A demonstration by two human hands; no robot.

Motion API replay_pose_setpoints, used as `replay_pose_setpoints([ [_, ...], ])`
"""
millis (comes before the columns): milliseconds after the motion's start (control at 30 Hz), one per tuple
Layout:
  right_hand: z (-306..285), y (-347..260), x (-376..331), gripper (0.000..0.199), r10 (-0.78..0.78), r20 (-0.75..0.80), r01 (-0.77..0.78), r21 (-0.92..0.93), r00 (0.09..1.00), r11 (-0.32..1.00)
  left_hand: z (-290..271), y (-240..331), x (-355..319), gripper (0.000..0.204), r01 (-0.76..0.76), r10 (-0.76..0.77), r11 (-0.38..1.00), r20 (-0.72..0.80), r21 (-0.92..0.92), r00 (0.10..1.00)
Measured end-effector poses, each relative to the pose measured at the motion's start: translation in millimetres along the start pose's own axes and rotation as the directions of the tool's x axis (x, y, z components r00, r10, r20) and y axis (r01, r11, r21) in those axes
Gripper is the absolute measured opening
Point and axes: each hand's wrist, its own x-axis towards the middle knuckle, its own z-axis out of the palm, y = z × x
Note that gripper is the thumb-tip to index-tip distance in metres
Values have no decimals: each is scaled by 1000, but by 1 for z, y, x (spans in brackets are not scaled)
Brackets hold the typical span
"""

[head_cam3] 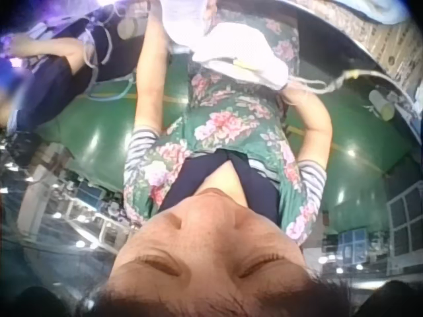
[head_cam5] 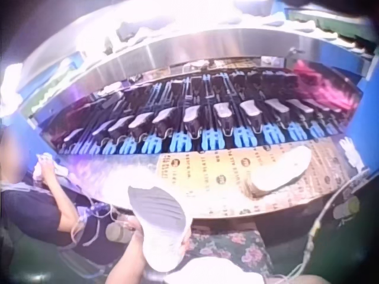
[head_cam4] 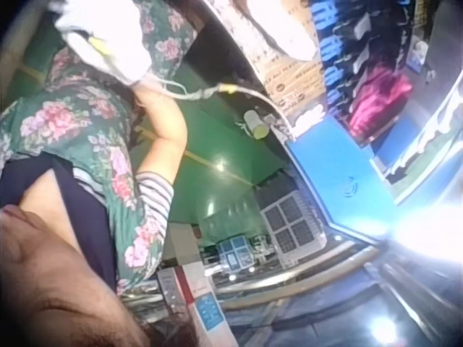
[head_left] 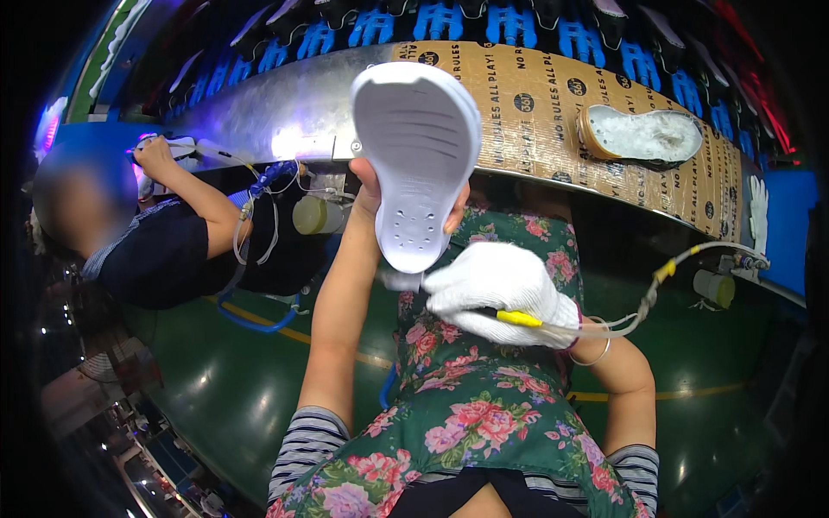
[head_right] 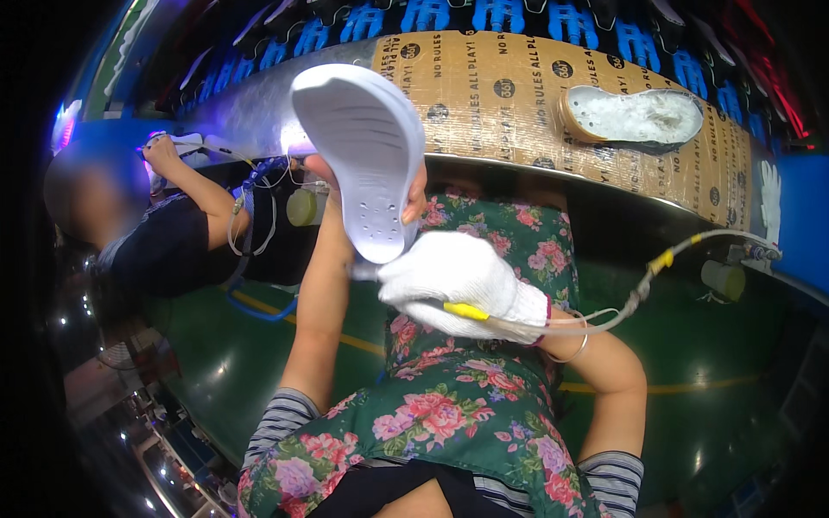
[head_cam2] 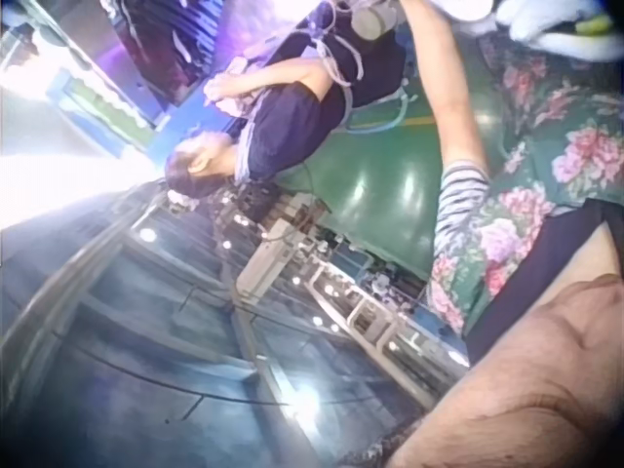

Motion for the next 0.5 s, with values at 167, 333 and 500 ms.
replay_pose_setpoints([
  [167,14,13,-11,26,-71,159,122,-341,985,932,7,2,-1,115,125,-125,992,-159,-4,979],
  [333,2,9,-9,32,17,78,-16,-20,997,1000,4,5,-6,111,282,-282,959,-204,-26,938],
  [500,4,13,-1,32,7,217,53,-269,976,962,-9,9,-4,87,343,-343,938,-258,-46,903],
])
